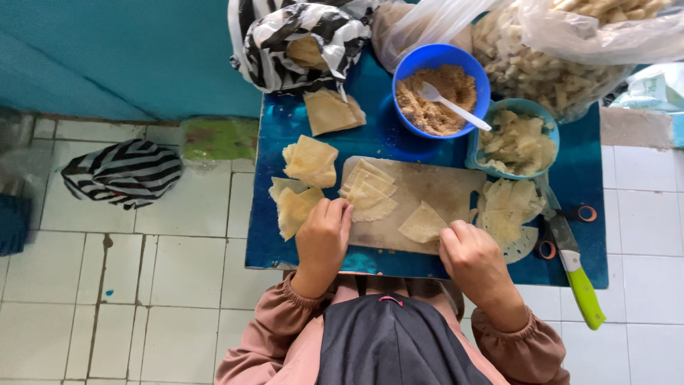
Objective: The person folds triangular pastry wrappers into filled pastries. They take a wrapper, spoon brown filling from a blue bowl onto it, fold the wrapper over the filling, press the edges closed, and set the finished pastry on the table with others.
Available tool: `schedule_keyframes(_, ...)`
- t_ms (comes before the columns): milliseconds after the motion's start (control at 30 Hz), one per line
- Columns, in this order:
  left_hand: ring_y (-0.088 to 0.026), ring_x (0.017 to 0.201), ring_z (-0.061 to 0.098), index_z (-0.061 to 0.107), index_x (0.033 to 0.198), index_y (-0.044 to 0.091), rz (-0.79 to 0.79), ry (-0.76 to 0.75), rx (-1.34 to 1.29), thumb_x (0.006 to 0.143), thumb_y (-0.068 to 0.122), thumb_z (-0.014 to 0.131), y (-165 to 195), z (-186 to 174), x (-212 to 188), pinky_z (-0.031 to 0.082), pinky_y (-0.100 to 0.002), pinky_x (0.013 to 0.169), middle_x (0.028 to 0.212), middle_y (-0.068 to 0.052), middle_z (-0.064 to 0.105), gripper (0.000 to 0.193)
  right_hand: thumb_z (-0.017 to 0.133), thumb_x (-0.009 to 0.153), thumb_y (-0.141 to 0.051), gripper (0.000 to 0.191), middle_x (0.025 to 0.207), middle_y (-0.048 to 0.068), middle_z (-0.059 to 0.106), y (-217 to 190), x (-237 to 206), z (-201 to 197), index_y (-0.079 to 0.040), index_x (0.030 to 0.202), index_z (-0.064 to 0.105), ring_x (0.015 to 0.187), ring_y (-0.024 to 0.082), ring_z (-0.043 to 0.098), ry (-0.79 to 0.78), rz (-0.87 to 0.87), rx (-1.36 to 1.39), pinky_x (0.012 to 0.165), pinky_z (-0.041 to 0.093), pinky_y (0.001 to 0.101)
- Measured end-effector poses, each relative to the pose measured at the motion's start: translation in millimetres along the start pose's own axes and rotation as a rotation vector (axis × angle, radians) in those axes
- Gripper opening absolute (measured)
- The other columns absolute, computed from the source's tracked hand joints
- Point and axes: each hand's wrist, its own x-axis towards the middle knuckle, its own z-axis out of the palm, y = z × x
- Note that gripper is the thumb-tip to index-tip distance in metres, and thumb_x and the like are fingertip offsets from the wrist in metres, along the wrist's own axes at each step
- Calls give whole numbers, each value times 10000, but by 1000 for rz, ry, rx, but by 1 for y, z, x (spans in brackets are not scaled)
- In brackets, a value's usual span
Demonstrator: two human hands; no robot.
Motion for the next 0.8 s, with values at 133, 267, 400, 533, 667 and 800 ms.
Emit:
schedule_keyframes(133,-280,809,635,683,1061,100,97,-11,11,899,110,681,15,3,-8,510,-384,659,886,-79,599,163,661,791,27,238,953,160,653,2,-12,-2,6,1026,632,830,357,660,105,26,118,726,527,409)
schedule_keyframes(267,-257,805,633,658,1061,102,213,-89,-106,938,201,737,38,20,-14,503,-378,650,897,-66,596,176,677,927,-44,232,980,181,698,9,-14,-11,-8,1153,640,845,368,694,223,104,217,726,552,410)
schedule_keyframes(400,-279,791,613,614,961,79,252,-219,-59,871,258,759,54,45,-15,499,-390,613,870,-101,553,247,644,1084,-112,252,1076,218,694,40,14,-20,-21,1317,606,912,365,706,485,163,192,781,571,404)
schedule_keyframes(533,-280,818,616,587,911,88,254,-241,-32,881,191,721,67,64,-17,512,-391,640,884,-99,553,171,663,1091,-147,362,824,121,685,81,69,-16,1,1409,576,706,229,678,425,343,365,640,515,355)
schedule_keyframes(667,-289,833,624,575,891,97,269,-241,-12,864,113,675,73,68,-19,517,-391,648,895,-108,562,105,721,1000,-131,384,752,65,645,104,105,-6,12,1329,582,628,107,586,347,383,566,568,463,278)
schedule_keyframes(800,-309,808,618,562,904,74,296,-211,-98,854,102,667,71,65,-15,515,-406,654,873,-122,564,120,699,1041,-76,193,825,-6,653,112,116,1,-3,1219,682,704,31,550,379,393,689,614,443,225)
